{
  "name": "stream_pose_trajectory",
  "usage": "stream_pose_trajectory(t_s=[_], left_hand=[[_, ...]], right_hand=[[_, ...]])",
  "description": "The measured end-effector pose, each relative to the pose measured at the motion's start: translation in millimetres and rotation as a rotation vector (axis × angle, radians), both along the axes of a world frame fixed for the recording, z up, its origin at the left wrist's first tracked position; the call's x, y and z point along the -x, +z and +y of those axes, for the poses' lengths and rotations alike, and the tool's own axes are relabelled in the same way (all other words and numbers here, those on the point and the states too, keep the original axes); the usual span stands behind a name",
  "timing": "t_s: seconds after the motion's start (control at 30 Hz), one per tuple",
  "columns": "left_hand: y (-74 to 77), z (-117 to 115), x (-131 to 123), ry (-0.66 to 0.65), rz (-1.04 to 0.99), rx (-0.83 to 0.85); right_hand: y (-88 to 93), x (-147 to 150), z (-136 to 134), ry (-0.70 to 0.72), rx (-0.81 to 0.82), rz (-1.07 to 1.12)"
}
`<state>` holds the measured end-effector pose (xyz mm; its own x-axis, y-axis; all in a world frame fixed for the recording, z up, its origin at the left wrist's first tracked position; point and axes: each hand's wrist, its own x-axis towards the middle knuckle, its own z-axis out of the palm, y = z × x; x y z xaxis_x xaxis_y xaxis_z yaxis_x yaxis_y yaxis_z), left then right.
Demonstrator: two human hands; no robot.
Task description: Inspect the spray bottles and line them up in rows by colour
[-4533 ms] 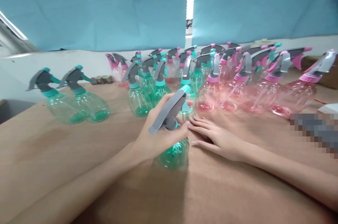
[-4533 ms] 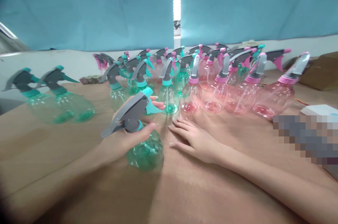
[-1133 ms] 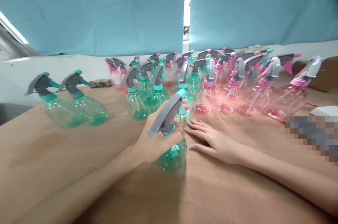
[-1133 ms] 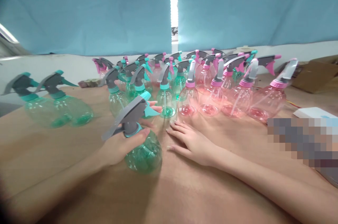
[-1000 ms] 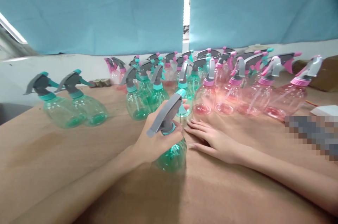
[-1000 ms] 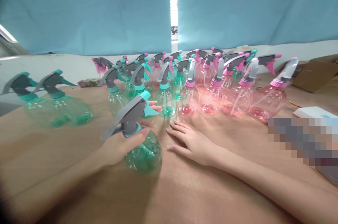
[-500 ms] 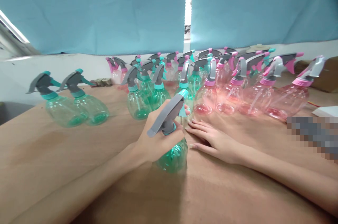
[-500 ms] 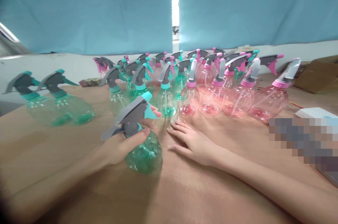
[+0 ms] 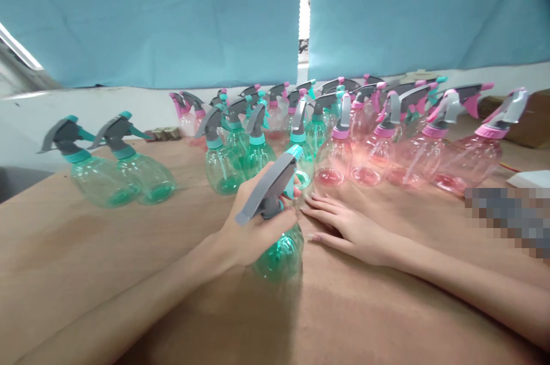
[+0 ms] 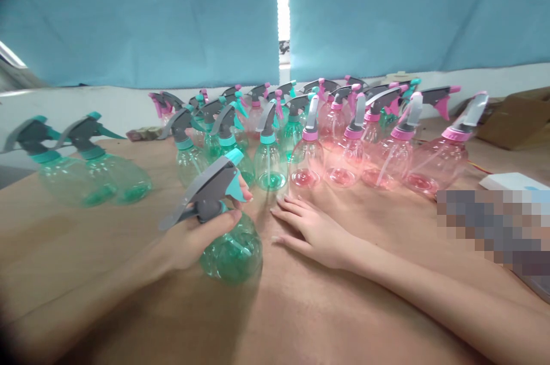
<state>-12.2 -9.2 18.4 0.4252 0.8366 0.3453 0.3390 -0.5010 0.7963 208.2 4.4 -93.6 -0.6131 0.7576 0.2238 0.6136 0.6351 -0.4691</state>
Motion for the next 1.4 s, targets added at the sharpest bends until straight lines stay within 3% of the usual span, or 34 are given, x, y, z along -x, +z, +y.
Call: stream_pose_trajectory(t_s=[0.37,1.4], left_hand=[[-8.2,-2,-3,0.073,0.042,-0.017],[-9.9,1,-2,0.039,0.045,-0.044]], right_hand=[[-0.1,0,1,0.005,-0.006,-0.016],[-1.3,0,0,0.0,-0.024,-0.028]])
